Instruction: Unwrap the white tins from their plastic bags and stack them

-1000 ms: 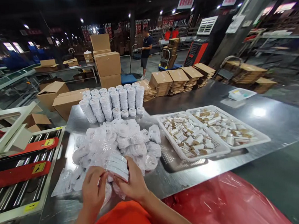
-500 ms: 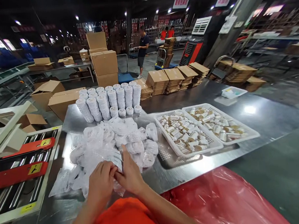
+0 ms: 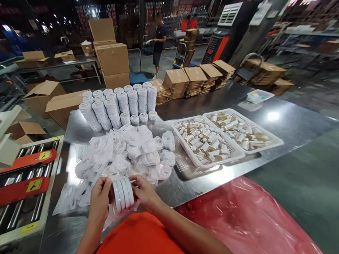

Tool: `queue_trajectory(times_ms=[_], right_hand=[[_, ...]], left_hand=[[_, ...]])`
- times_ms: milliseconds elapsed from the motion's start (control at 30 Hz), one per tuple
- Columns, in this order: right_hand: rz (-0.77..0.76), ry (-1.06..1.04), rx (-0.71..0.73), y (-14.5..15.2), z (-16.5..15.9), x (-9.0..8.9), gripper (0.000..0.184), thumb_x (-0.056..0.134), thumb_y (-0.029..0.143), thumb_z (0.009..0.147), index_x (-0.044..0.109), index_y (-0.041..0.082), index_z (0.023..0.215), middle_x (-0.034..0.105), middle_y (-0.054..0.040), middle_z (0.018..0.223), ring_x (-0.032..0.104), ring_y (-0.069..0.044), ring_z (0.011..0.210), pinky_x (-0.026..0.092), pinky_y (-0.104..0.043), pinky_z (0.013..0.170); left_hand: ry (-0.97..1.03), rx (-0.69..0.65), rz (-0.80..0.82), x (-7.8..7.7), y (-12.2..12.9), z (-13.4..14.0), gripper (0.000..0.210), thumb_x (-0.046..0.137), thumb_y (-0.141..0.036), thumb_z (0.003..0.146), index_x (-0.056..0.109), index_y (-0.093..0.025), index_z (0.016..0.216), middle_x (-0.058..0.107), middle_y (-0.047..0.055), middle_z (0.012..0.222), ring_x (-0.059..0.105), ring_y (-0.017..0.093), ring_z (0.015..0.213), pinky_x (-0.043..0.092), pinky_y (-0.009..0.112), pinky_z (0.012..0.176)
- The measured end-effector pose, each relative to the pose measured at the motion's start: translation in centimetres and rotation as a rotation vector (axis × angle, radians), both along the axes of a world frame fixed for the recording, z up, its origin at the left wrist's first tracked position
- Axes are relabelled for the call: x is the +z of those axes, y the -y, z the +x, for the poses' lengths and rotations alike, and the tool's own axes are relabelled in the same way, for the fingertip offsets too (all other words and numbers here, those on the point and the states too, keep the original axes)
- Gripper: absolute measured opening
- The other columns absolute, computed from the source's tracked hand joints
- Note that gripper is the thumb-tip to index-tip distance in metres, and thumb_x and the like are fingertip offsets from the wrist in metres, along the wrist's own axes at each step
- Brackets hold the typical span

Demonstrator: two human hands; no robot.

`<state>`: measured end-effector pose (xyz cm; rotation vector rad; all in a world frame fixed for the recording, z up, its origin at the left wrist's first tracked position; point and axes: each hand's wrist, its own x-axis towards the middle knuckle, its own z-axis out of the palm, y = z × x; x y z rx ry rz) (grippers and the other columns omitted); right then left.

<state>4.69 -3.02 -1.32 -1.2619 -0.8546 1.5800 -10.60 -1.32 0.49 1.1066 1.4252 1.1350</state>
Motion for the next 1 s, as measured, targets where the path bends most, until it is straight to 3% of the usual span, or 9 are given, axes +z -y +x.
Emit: queue_trajectory(times_ms=[100,200,300,400,533,667,767,900,1000], right_hand=[[0.092,0.162,0.015,-0.4,0.9,0.0,0.019,0.056,0.026,0.073,0.048,0.023,0.091,0.051,0.0057,0.068,0.043,-0.01,0.05,0.034,-0.023,0.047],[0.263,0.412,0.071,-0.9,2.6,1.1,0.007,0.045,0.018,0.075,0.047,0.023,0.079,0.045,0.0056,0.066,0.04,-0.01,0.051,0.035,-0.024,0.05],[0.331,0.542,0.13,-1.1,3.9,2.4,0.017,0.045,0.007,0.071,0.053,0.02,0.063,0.049,0.0024,0.065,0.046,-0.013,0.062,0.037,-0.026,0.062],[0.345,0.687,0.146,-1.2,4.4,2.8,0.029,0.041,0.001,0.073,0.063,0.018,0.065,0.053,-0.0011,0.073,0.05,-0.014,0.07,0.037,-0.029,0.07],[0.354,0.821,0.184,-1.1,4.1,2.0,0.031,0.041,0.0,0.077,0.067,0.017,0.072,0.053,-0.0018,0.077,0.052,-0.013,0.071,0.039,-0.029,0.071],[0.377,0.971,0.171,-0.6,3.7,0.6,0.013,0.054,0.009,0.077,0.064,0.017,0.08,0.055,-0.0028,0.085,0.051,-0.014,0.071,0.041,-0.027,0.068],[0.466,1.123,0.137,-0.1,4.1,-0.9,0.025,0.049,0.001,0.072,0.062,0.018,0.086,0.055,-0.0037,0.089,0.05,-0.014,0.072,0.039,-0.025,0.064],[0.516,1.174,0.167,0.2,5.9,-2.4,0.028,0.043,-0.003,0.071,0.061,0.018,0.067,0.056,-0.0028,0.08,0.048,-0.013,0.066,0.036,-0.024,0.059],[0.52,1.156,0.155,0.1,6.8,-2.2,0.031,0.041,-0.004,0.071,0.063,0.017,0.065,0.06,-0.0046,0.08,0.052,-0.014,0.069,0.039,-0.025,0.061]], left_hand=[[0.002,-0.109,-0.062,-0.4,0.1,-0.2,0.027,0.051,-0.046,0.081,0.044,-0.023,0.07,0.039,-0.009,0.049,0.038,0.01,0.039,0.031,0.021,0.038],[-0.04,-0.186,-0.086,-0.5,0.2,-0.4,0.023,0.054,-0.04,0.077,0.043,-0.023,0.068,0.041,-0.009,0.046,0.04,0.01,0.036,0.03,0.021,0.037],[-0.071,-0.241,-0.092,-0.5,0.3,-0.5,0.02,0.054,-0.037,0.077,0.044,-0.022,0.068,0.041,-0.009,0.045,0.039,0.009,0.035,0.029,0.02,0.037],[-0.057,-0.271,-0.106,-0.2,0.3,-0.5,0.022,0.054,-0.04,0.078,0.044,-0.023,0.069,0.042,-0.009,0.046,0.039,0.009,0.035,0.029,0.02,0.037],[0.007,-0.311,-0.169,0.0,0.5,-0.3,0.029,0.053,-0.048,0.077,0.042,-0.024,0.068,0.037,-0.011,0.044,0.035,0.009,0.034,0.028,0.021,0.035],[-0.058,-0.343,-0.165,-0.6,1.0,0.5,0.031,0.049,-0.051,0.081,0.044,-0.023,0.069,0.046,-0.006,0.049,0.046,0.011,0.042,0.038,0.023,0.042],[-0.056,-0.362,-0.175,-0.9,1.0,1.0,0.027,0.047,-0.049,0.084,0.042,-0.024,0.074,0.048,-0.007,0.049,0.049,0.014,0.042,0.04,0.024,0.043],[-0.13,-0.349,-0.153,-0.9,0.5,0.7,0.021,0.053,-0.041,0.08,0.043,-0.024,0.074,0.047,-0.008,0.047,0.047,0.012,0.042,0.037,0.023,0.042],[-0.162,-0.423,-0.189,-1.5,0.1,0.2,0.016,0.051,-0.039,0.08,0.049,-0.023,0.083,0.048,-0.008,0.049,0.047,0.014,0.042,0.037,0.024,0.042]])
